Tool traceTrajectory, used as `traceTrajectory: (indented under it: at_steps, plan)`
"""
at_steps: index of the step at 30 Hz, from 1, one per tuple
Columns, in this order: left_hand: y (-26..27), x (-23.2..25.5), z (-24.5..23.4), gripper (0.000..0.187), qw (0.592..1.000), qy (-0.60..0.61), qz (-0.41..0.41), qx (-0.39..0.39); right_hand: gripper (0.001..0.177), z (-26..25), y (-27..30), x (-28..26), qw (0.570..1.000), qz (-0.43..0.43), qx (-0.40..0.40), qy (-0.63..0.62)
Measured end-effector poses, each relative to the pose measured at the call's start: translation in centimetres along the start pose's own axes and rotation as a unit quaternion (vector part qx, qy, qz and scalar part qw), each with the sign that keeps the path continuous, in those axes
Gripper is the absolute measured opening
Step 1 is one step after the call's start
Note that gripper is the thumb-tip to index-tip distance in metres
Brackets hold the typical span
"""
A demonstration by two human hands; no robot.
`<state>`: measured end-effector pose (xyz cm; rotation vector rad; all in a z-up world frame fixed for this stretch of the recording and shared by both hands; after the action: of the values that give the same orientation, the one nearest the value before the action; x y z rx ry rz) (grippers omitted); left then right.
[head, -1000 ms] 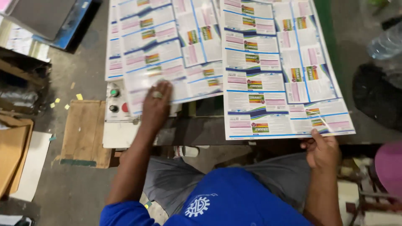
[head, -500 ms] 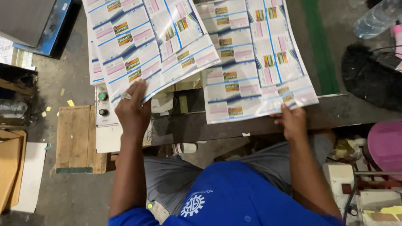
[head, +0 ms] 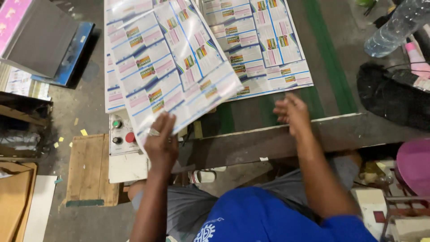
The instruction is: The person stands at a workbench and repeatedly picks up sheets of printed paper from a pile, flips them over, and places them onto a separate stack. The task involves continuous manual handling and sorting of the paper sheets.
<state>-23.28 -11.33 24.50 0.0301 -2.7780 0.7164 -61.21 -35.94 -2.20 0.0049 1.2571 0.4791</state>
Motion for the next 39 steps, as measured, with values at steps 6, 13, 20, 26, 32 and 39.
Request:
traceTrajectory:
  at_steps: [6,13,20,26,32,39]
  plan:
    - [-0.4,7.4,4.0,0.050,0.997,0.012,0.063,-0.053,0.049,15.1,9.0,-5.6,0.972,-0.022,-0.231,0.026]
    - [-2.4,11.5,5.5,0.053,0.986,-0.003,0.104,-0.132,0.028,9.5,7.1,-3.2,0.989,-0.027,-0.122,-0.083]
    - [-6.9,-3.5,9.5,0.064,0.987,-0.002,0.006,-0.162,0.022,-0.5,11.9,-2.8,0.997,-0.070,0.005,-0.033]
    - [-7.1,-6.1,7.9,0.081,0.981,-0.127,-0.004,-0.147,0.021,-7.7,16.1,0.6,0.995,-0.079,0.056,-0.040]
    - [-5.2,-6.1,5.2,0.026,0.984,-0.139,-0.003,-0.112,0.022,-9.0,18.7,1.8,0.996,-0.045,0.080,-0.022]
    - [-5.0,-4.4,2.0,0.022,0.991,-0.118,0.009,-0.055,0.024,-6.3,16.9,3.3,0.998,-0.002,0.055,0.020]
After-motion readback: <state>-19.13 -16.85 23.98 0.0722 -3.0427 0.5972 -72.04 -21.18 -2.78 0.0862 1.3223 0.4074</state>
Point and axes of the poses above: each hand's wrist, its own y-axis away from the middle knuckle, its own z-axis out of the palm, x = y × z, the point moved 9 cm from there along -y, towards the middle knuckle, and after that the axes turned 13 degrees about -x, right-handed, at the moved point
